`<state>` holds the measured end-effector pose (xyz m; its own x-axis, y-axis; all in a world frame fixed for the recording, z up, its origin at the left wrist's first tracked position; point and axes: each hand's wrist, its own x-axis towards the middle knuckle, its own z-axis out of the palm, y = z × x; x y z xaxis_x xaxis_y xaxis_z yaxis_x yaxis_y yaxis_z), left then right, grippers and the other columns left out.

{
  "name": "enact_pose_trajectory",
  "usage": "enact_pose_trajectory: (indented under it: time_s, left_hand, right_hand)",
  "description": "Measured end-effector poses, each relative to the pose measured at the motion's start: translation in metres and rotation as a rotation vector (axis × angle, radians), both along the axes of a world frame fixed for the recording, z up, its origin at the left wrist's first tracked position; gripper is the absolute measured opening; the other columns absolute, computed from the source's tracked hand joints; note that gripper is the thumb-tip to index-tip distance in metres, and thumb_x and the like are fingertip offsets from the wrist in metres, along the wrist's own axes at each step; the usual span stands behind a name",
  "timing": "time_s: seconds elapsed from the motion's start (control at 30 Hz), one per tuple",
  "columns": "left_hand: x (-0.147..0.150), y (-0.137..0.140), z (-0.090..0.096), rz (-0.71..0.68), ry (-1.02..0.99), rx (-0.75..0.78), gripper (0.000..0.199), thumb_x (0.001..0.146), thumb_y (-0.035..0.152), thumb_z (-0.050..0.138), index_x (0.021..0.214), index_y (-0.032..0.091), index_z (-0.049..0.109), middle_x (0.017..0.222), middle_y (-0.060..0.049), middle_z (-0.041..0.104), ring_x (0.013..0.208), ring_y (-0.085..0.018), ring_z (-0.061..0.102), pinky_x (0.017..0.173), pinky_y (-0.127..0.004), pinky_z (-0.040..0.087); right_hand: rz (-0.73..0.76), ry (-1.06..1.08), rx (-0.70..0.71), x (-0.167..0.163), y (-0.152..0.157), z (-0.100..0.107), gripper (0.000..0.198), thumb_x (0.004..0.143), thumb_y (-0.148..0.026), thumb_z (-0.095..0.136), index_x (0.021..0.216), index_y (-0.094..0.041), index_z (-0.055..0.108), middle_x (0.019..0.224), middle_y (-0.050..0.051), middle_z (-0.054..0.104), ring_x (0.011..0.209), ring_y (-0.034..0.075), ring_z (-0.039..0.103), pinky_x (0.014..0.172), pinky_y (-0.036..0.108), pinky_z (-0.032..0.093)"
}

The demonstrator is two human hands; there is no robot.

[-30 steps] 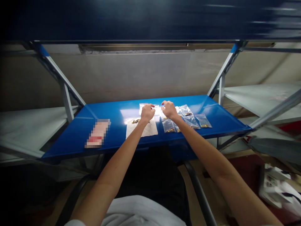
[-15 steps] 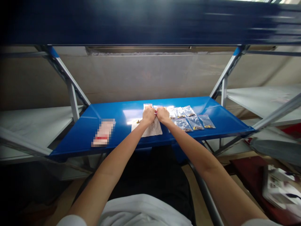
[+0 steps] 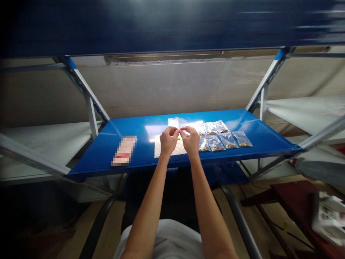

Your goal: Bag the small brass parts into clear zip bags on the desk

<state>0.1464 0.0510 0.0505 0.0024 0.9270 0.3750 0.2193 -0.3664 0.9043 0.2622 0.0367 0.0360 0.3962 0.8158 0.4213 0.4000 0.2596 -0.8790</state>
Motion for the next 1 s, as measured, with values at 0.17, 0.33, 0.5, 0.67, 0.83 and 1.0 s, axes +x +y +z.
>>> enact_pose_trajectory:
  time_s: [0.17, 0.33, 0.5, 0.67, 0.83, 1.0]
  left_hand:
    - [-0.036, -0.036, -0.017, -0.054, -0.156, -0.071, 0.005, 0.094, 0.022, 0.068, 0.096, 0.021, 0.064, 0.095, -0.003, 0.074, 0.086, -0.017, 0.075, 0.077, -0.028, 0.059]
    - [-0.072, -0.045, -0.014, -0.312, -0.141, -0.106, 0.017, 0.091, 0.020, 0.066, 0.108, 0.022, 0.062, 0.096, -0.002, 0.072, 0.085, -0.015, 0.074, 0.072, -0.024, 0.055]
    - [-0.092, -0.047, -0.010, -0.415, -0.030, -0.139, 0.022, 0.088, 0.014, 0.062, 0.109, 0.022, 0.063, 0.090, -0.001, 0.071, 0.083, -0.014, 0.071, 0.074, -0.024, 0.055]
    - [-0.103, -0.045, -0.009, -0.287, 0.167, -0.160, 0.020, 0.084, 0.012, 0.058, 0.096, 0.020, 0.071, 0.085, -0.001, 0.073, 0.074, -0.014, 0.068, 0.067, -0.024, 0.052]
    - [-0.111, -0.046, -0.004, -0.112, 0.304, -0.101, 0.016, 0.089, 0.019, 0.064, 0.092, 0.023, 0.079, 0.088, -0.002, 0.079, 0.074, -0.017, 0.070, 0.074, -0.029, 0.057]
    - [-0.112, -0.048, 0.000, -0.001, 0.352, 0.054, 0.022, 0.093, 0.024, 0.070, 0.112, 0.025, 0.079, 0.118, -0.007, 0.078, 0.092, -0.021, 0.074, 0.089, -0.035, 0.061]
  right_hand:
    - [0.212, 0.313, -0.046, -0.016, -0.026, -0.009, 0.043, 0.084, -0.052, 0.076, 0.116, -0.024, 0.074, 0.134, 0.012, 0.070, 0.122, 0.031, 0.067, 0.101, 0.047, 0.058]
    - [0.324, 0.548, -0.185, -0.014, -0.027, -0.008, 0.071, 0.074, -0.054, 0.088, 0.135, -0.028, 0.062, 0.130, 0.012, 0.072, 0.107, 0.027, 0.073, 0.092, 0.043, 0.061]
    - [0.421, 0.617, -0.152, -0.016, -0.033, -0.008, 0.061, 0.069, -0.048, 0.093, 0.120, -0.025, 0.070, 0.112, 0.007, 0.075, 0.085, 0.020, 0.074, 0.084, 0.037, 0.061]
    - [0.350, 0.550, -0.167, -0.016, -0.032, -0.014, 0.042, 0.065, -0.046, 0.094, 0.088, -0.020, 0.070, 0.078, 0.002, 0.072, 0.072, 0.019, 0.072, 0.074, 0.034, 0.060]
    - [0.287, 0.474, -0.167, -0.016, -0.031, -0.014, 0.038, 0.066, -0.044, 0.091, 0.083, -0.020, 0.067, 0.073, 0.003, 0.073, 0.070, 0.021, 0.073, 0.072, 0.036, 0.062]
    - [0.268, 0.462, -0.181, -0.018, -0.033, -0.010, 0.036, 0.069, -0.043, 0.088, 0.084, -0.022, 0.062, 0.073, 0.002, 0.074, 0.071, 0.022, 0.076, 0.075, 0.038, 0.065]
